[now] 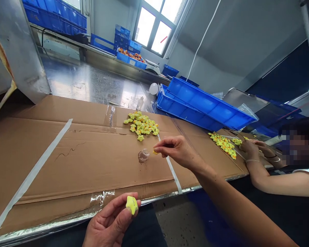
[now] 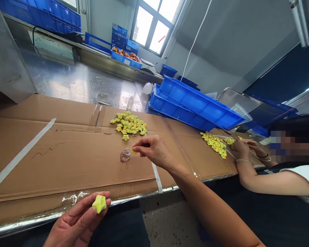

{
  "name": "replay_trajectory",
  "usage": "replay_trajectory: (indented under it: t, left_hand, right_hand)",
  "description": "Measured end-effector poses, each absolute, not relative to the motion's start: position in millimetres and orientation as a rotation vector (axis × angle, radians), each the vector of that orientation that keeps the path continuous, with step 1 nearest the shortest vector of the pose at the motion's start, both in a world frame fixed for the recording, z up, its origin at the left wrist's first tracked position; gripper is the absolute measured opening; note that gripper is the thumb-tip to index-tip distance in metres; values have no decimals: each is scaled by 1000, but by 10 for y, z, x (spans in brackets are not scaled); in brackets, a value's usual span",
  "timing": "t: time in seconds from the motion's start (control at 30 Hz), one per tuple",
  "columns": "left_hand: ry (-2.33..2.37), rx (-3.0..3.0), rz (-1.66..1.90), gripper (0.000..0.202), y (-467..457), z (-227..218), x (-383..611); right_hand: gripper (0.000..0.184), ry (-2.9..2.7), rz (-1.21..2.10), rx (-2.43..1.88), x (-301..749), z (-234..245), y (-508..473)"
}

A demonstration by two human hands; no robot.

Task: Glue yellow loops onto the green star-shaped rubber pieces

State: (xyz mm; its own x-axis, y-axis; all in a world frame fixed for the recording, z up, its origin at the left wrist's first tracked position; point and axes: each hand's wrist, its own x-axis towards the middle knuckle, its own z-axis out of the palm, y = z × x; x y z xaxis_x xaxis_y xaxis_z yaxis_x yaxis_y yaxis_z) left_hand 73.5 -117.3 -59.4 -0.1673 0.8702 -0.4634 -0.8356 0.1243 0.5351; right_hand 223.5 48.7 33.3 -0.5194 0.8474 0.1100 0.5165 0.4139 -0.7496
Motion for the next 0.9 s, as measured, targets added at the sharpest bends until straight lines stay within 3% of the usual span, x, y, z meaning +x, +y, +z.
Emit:
replay_trajectory:
  t: [0.17, 0.47, 0.9]
  left_hand:
    - [780, -57, 1537, 32, -1134, -524, 769]
    - [687, -32, 1594, 28, -1150, -478, 824]
    - [770, 81, 1816, 28, -1165, -571, 866]
  right_hand:
    - [8, -2037, 1204, -964, 2125, 499, 31]
    - [4, -1884, 1508, -863, 1966, 362, -307]
    - [6, -2192, 1097, -826, 1972, 344, -334]
